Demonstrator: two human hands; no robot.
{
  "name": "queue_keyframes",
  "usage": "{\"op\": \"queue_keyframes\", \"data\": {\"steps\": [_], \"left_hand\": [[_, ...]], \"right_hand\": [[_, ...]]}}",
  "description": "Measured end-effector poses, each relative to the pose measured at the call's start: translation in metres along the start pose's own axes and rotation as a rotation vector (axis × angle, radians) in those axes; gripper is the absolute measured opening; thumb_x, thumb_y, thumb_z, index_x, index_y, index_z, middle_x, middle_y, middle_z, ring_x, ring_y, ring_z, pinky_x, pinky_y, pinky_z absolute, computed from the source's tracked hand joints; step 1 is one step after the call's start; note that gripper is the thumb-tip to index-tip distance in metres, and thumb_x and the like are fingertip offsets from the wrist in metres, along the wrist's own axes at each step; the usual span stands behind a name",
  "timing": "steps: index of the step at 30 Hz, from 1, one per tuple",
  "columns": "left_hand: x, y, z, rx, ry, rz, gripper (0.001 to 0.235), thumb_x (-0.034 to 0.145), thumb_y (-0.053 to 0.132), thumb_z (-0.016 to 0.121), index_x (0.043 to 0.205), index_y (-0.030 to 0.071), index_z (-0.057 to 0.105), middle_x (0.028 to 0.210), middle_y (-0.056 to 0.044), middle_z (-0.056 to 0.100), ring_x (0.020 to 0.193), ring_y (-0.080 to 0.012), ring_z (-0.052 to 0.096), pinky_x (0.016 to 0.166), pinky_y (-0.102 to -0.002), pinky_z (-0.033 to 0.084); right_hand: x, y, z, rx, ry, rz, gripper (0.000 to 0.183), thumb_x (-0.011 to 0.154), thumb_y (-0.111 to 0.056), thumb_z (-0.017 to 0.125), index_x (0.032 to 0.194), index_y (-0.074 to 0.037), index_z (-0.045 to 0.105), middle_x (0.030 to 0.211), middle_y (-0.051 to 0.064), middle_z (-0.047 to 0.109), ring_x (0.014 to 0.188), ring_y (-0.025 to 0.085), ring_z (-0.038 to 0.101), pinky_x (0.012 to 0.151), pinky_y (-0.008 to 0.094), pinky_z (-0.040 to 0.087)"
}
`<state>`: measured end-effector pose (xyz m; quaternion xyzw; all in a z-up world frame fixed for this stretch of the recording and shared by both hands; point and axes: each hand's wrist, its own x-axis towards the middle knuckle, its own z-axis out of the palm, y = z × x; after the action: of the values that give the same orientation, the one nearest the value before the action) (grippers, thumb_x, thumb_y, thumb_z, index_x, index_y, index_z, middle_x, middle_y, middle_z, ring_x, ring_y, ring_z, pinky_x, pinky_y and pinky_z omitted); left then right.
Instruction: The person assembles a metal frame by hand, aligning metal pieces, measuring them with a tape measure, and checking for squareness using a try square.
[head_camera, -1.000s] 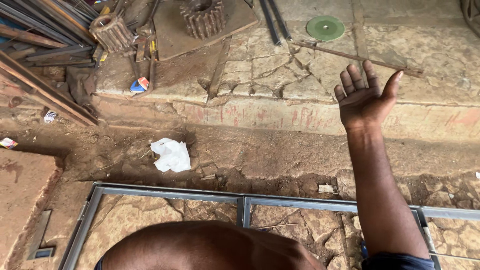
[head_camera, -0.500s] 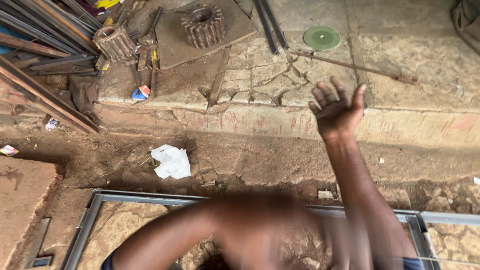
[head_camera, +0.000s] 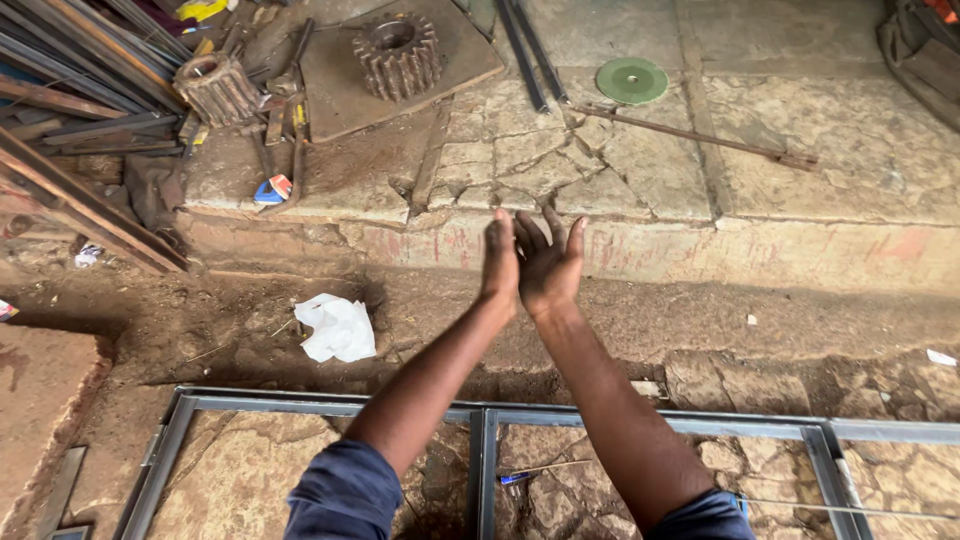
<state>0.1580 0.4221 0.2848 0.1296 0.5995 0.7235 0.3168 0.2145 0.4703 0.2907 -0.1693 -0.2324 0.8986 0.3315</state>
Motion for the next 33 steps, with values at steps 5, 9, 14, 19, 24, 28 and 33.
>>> {"op": "queue_keyframes", "data": {"steps": [5, 9, 14, 19, 24, 28, 33], "left_hand": [[0.012, -0.016, -0.010, -0.028, -0.006, -0.021, 0.100, 0.086, 0.081, 0.023, 0.165, 0.025, -0.003, 0.172, -0.009, -0.003, 0.157, -0.0296, 0.004, 0.121, -0.056, 0.016], [0.019, -0.020, -0.009, -0.202, 0.078, 0.126, 0.103, 0.088, 0.082, 0.029, 0.165, 0.021, 0.000, 0.173, -0.010, 0.002, 0.159, -0.0279, 0.005, 0.125, -0.049, 0.012], [0.041, -0.014, -0.019, -0.319, 0.219, 0.143, 0.106, 0.090, 0.085, 0.028, 0.165, 0.014, 0.009, 0.172, -0.015, 0.012, 0.158, -0.0295, 0.012, 0.124, -0.052, 0.015], [0.071, -0.034, -0.080, -0.348, 0.194, 0.200, 0.087, 0.091, 0.076, 0.045, 0.147, 0.009, 0.040, 0.147, -0.012, 0.047, 0.135, -0.0273, 0.046, 0.110, -0.043, 0.040], [0.004, -0.151, -0.188, 0.269, 0.139, -0.050, 0.059, 0.098, 0.063, 0.051, 0.112, 0.008, 0.068, 0.104, -0.007, 0.067, 0.098, -0.0186, 0.061, 0.080, -0.038, 0.051], [-0.054, -0.196, -0.262, 0.664, 0.151, 0.337, 0.059, 0.113, 0.056, 0.046, 0.116, 0.002, 0.068, 0.110, -0.015, 0.069, 0.106, -0.0231, 0.061, 0.095, -0.042, 0.050], [-0.158, -0.189, -0.296, 0.751, 0.199, 0.064, 0.055, 0.094, 0.047, 0.065, 0.119, -0.001, 0.064, 0.110, -0.020, 0.065, 0.090, -0.0279, 0.068, 0.077, -0.043, 0.057]], "right_hand": [[0.009, 0.016, -0.009, -0.019, -0.023, 0.008, 0.082, 0.096, -0.071, 0.022, 0.161, -0.020, 0.026, 0.163, 0.021, 0.035, 0.153, 0.039, 0.032, 0.124, 0.058, 0.025], [0.012, 0.017, -0.004, 0.036, -0.021, -0.007, 0.080, 0.097, -0.069, 0.023, 0.161, -0.020, 0.023, 0.163, 0.023, 0.034, 0.153, 0.040, 0.030, 0.125, 0.058, 0.024], [0.027, 0.024, 0.016, 0.019, -0.012, 0.005, 0.076, 0.101, -0.065, 0.025, 0.161, -0.019, 0.023, 0.163, 0.024, 0.030, 0.150, 0.043, 0.032, 0.125, 0.058, 0.026], [0.056, 0.087, 0.004, -0.055, 0.061, 0.115, 0.060, 0.108, -0.046, 0.027, 0.157, -0.012, 0.034, 0.153, 0.023, 0.046, 0.138, 0.037, 0.052, 0.121, 0.049, 0.042], [-0.004, 0.192, -0.104, -0.070, -0.034, 0.256, 0.054, 0.112, -0.043, 0.027, 0.144, -0.009, 0.054, 0.133, 0.009, 0.066, 0.125, 0.026, 0.060, 0.109, 0.043, 0.049], [-0.065, 0.258, -0.192, -0.257, -0.072, 0.710, 0.049, 0.107, -0.040, 0.035, 0.139, -0.010, 0.056, 0.128, 0.012, 0.067, 0.113, 0.030, 0.065, 0.099, 0.049, 0.052], [-0.094, 0.269, -0.241, -0.378, -0.155, 0.845, 0.044, 0.102, -0.039, 0.050, 0.120, -0.001, 0.065, 0.121, 0.013, 0.070, 0.107, 0.029, 0.066, 0.090, 0.052, 0.054]]}}
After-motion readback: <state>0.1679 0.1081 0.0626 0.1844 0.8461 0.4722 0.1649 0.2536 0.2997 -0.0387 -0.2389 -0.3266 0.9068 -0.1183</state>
